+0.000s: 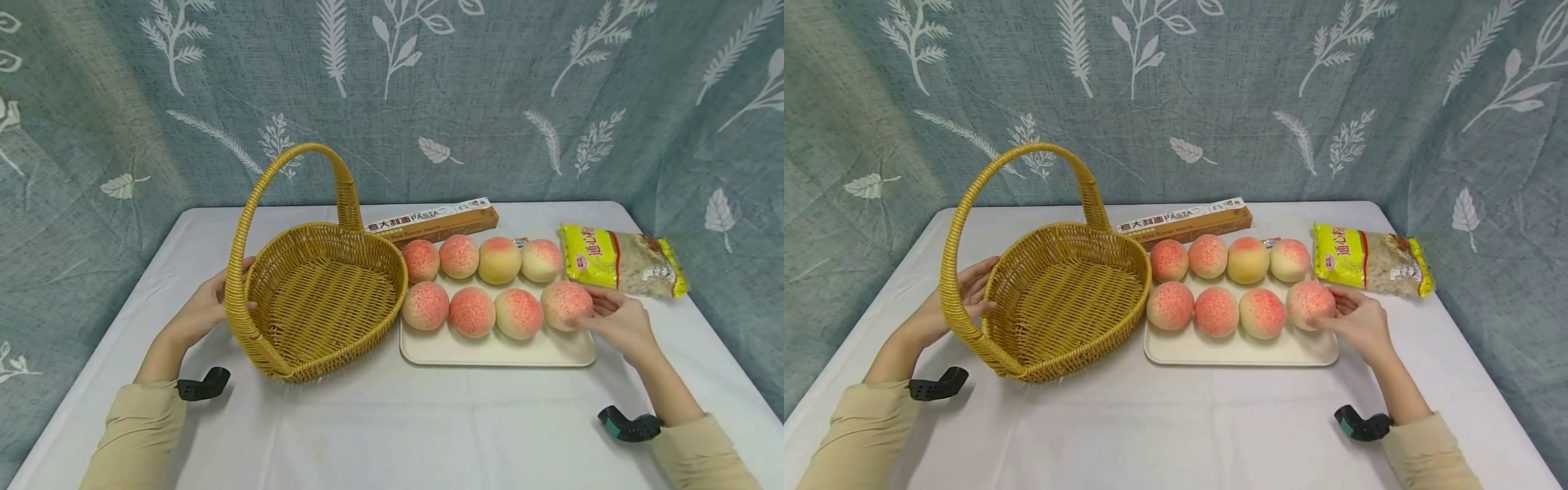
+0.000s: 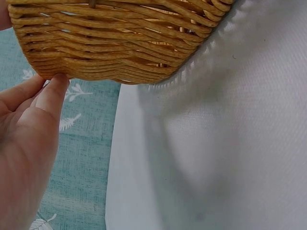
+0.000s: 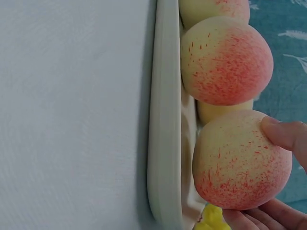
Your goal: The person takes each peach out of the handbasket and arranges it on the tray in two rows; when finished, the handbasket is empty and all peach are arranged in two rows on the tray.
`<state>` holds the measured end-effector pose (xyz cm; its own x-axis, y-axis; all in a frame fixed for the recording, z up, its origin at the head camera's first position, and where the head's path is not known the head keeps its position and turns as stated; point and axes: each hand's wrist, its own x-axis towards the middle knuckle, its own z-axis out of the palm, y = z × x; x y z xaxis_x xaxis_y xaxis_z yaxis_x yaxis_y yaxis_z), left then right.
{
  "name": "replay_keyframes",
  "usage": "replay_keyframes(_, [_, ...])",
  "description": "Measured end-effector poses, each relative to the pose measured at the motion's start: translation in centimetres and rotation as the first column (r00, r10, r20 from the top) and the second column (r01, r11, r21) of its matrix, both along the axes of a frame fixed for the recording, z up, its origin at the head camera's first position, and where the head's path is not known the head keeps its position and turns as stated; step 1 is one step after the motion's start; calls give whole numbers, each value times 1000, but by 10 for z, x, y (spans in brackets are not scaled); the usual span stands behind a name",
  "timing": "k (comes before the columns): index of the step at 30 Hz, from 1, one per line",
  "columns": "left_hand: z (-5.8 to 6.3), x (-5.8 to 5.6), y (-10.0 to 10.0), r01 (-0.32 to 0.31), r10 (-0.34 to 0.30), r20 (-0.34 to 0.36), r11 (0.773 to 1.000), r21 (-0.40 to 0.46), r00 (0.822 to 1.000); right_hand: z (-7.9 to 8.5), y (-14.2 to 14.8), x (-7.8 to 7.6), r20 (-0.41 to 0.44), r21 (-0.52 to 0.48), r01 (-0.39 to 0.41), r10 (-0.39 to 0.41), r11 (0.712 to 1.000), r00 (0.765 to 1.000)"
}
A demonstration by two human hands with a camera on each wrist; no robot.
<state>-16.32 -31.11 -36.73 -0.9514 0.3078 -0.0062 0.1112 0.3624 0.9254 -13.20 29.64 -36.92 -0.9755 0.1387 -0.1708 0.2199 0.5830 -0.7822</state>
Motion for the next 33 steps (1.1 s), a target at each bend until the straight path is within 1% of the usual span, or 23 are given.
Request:
replay_keyframes(8, [1,1,0,-6,6,-3,1000,-12,1000,-2,-4,-1,-1,-33,-24,24,999,1000])
replay_keyframes(11, [1,0,1,-1,1,-1,1000,-15,1000,-3,-2,0,16,-48,-42,43,998,999])
replay_keyframes(17, [0,0,1,4,-4,-8,1000,-7,1000,-1,1,0,54,-46,-99,101,994,993])
replay_keyframes(24, [0,-1,1,2,-2,-15,1000,-11,1000,-1,1,0,68,-54,-147,151,988,986])
replay_keyframes(29, [1,-1,1,3,-4,-12,1000,-25,1000,1,5,-2,65,-41,-178,181,983,981])
replay_keyframes(33, [3,0,0,6,-6,-1,999,-48,1000,7,6,-6,52,-22,-190,191,982,980])
